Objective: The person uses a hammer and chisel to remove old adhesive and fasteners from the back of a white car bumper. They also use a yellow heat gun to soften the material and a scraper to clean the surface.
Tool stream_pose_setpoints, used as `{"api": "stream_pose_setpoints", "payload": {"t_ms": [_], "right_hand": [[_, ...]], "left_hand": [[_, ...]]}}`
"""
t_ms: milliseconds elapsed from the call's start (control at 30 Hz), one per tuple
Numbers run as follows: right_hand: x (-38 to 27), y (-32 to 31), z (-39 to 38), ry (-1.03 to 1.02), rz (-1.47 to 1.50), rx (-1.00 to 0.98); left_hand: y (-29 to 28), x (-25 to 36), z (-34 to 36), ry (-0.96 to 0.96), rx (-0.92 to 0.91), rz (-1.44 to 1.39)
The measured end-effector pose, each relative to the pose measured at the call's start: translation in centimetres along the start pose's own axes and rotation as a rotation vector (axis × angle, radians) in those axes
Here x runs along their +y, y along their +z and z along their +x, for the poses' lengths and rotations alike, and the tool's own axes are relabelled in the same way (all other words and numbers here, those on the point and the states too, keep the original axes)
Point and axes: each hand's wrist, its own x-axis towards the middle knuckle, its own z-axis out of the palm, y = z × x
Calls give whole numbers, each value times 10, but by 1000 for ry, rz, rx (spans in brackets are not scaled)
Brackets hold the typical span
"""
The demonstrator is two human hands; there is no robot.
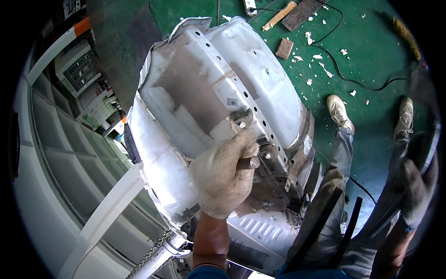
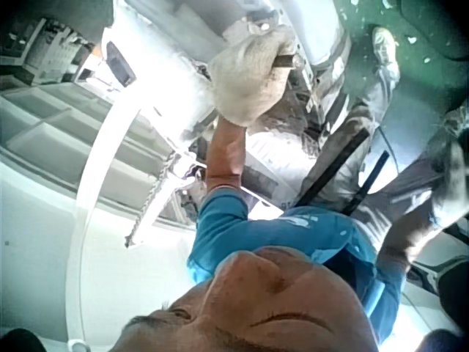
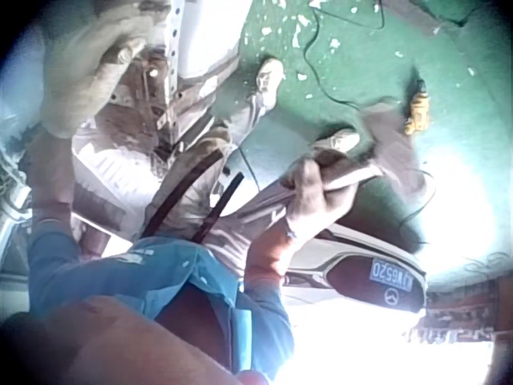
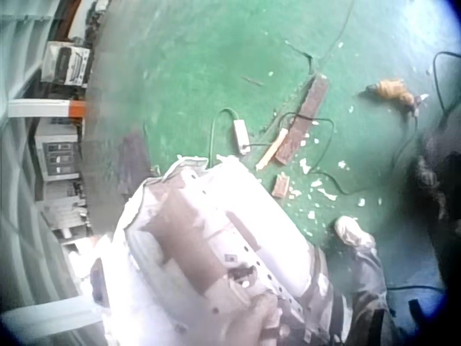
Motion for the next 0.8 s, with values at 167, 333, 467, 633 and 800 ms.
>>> {"api": "stream_pose_setpoints", "payload": {"t_ms": [167, 333, 467, 633, 800], "right_hand": [[-36, 42, -35, -50, 1, -157], [-115, 114, -14, 81, -80, -590], [-92, 91, -31, -53, 105, -71], [-70, 115, -38, -287, -145, -247], [-80, 124, -16, 148, -31, -571]], "left_hand": [[2, 9, 4, 0, -19, 90], [8, 3, 2, -71, -107, 94], [12, 1, 1, -34, -24, 136], [11, 13, 4, -81, 13, 137], [17, 10, 7, -96, -147, 231]]}}
